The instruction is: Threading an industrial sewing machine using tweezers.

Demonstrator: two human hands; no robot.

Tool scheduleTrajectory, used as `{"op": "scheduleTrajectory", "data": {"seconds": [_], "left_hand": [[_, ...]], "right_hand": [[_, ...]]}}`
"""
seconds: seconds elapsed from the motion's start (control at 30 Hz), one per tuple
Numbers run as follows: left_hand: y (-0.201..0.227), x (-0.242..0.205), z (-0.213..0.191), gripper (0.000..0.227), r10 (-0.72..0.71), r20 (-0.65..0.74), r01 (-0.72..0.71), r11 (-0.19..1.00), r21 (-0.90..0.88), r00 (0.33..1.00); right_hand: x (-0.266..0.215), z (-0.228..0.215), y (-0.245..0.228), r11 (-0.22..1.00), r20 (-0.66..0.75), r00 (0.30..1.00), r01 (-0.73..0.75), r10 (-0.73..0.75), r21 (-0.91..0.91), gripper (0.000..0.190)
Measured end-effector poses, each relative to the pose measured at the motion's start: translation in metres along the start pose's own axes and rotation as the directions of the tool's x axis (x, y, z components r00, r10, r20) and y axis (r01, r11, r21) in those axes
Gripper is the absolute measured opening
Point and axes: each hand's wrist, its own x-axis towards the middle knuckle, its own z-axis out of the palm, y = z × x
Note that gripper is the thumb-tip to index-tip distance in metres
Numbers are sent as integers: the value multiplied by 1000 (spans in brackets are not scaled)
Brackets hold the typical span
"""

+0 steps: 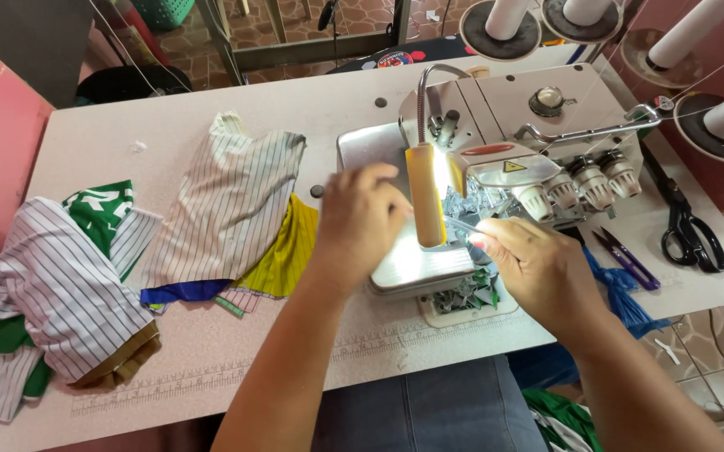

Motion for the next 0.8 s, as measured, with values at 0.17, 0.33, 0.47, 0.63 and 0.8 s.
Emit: {"op": "scheduleTrajectory", "data": {"seconds": [0.17, 0.33, 0.47, 0.63, 0.8], "left_hand": [[0, 3, 4, 14, 19, 72, -15, 998, -53, 997], [-15, 4, -16, 7, -254, -132, 265, 962, 70, 958], [40, -12, -29, 26, -222, -143, 216, 975, -58, 965], [86, -37, -12, 57, -191, -147, 189, 982, -30, 971], [84, -45, -5, 21, -85, -190, 72, 995, -75, 978]], "right_hand": [[-10, 1, 9, 993, 184, 983, -24, 3, 114, 21], [-36, -15, -12, 927, 354, 857, 331, -374, 178, 8], [-86, -10, -4, 934, 643, 678, 244, -356, 260, 18], [-106, -17, 6, 953, 758, 598, 34, -261, 301, 18], [-97, -38, 20, 934, 808, 589, -280, -14, 220, 30]]}}
